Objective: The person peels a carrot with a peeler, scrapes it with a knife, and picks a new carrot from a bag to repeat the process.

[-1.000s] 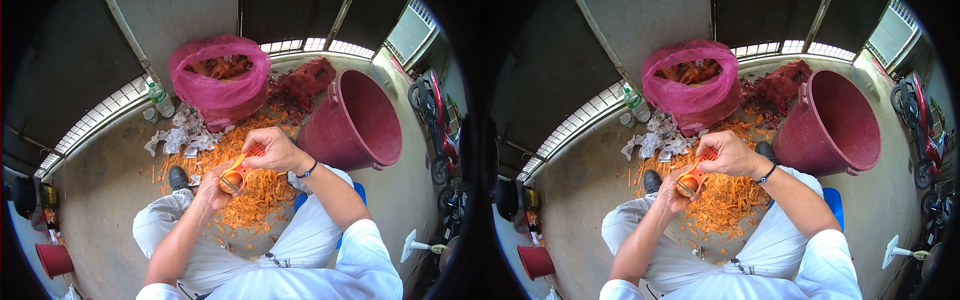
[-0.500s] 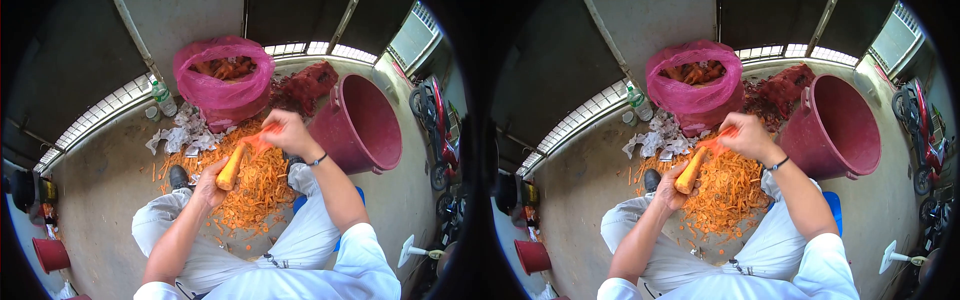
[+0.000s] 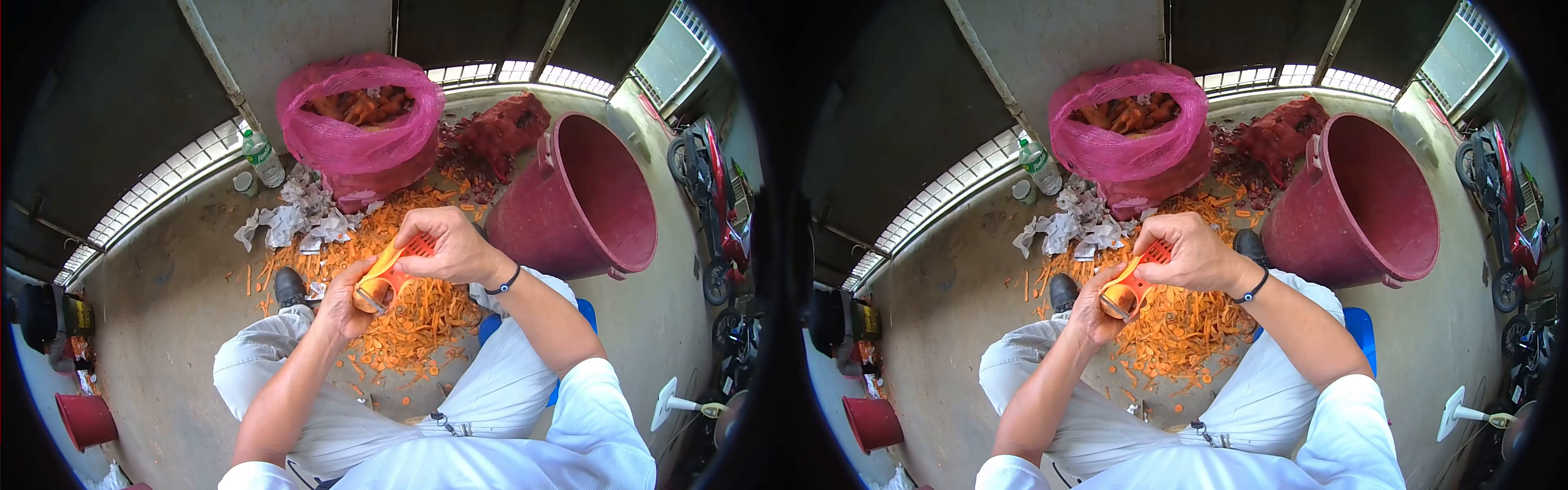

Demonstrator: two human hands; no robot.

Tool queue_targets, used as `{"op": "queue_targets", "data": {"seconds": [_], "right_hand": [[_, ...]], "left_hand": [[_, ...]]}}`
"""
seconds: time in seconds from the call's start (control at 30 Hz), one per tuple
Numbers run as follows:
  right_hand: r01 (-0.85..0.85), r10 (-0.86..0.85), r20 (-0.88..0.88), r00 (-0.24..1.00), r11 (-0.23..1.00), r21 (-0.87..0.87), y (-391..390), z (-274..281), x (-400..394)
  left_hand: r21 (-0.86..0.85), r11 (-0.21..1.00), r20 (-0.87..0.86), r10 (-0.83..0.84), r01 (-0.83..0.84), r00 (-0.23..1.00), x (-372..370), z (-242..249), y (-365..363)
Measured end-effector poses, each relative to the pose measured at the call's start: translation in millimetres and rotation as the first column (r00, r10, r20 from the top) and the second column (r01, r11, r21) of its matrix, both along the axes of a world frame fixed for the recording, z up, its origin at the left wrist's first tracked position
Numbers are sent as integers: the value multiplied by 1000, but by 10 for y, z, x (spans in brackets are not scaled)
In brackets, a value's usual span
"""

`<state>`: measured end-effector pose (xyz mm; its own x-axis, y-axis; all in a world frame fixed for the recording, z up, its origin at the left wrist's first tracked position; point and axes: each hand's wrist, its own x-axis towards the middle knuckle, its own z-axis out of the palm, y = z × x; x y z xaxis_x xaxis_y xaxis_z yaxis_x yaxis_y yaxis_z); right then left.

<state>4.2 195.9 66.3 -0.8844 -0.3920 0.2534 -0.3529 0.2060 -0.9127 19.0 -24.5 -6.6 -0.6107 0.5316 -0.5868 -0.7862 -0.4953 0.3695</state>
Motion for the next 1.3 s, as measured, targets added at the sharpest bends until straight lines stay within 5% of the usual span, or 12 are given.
{"op": "queue_targets", "data": {"seconds": [0.3,0.37,0.5,0.53,0.57,0.63,0.67,0.73,0.83,1.3], "right_hand": [[3,-6,38,999,998,67,31,-76,-37],[26,-26,152,988,1000,6,82,-118,-72],[281,-284,-9,959,944,175,521,-152,-338],[402,-310,-293,905,849,343,660,-143,-425],[487,-352,-367,861,778,398,804,-243,-514],[592,-534,-259,805,690,416,865,-203,-524],[591,-532,-261,806,690,419,849,-218,-509],[462,-464,-28,885,872,160,677,-192,-429],[138,-126,186,974,989,-52,323,-85,-172],[-12,14,-12,1000,989,147,45,-36,-14]], "left_hand": [[-55,996,49,68,-65,996,12,72,52],[65,997,-1,-44,44,999,1,42,-9],[62,990,-62,-120,123,991,35,146,-66],[36,991,-77,-129,133,989,45,199,-72],[9,990,-91,-140,141,986,47,226,-80],[-9,995,-63,-105,104,993,27,220,-85],[-23,998,-34,-64,63,997,18,204,-80],[-16,999,-27,-32,31,999,-19,112,-63],[-2,1000,-42,-15,15,999,-48,-7,-75],[-57,998,-50,32,-35,998,2,109,21]]}}
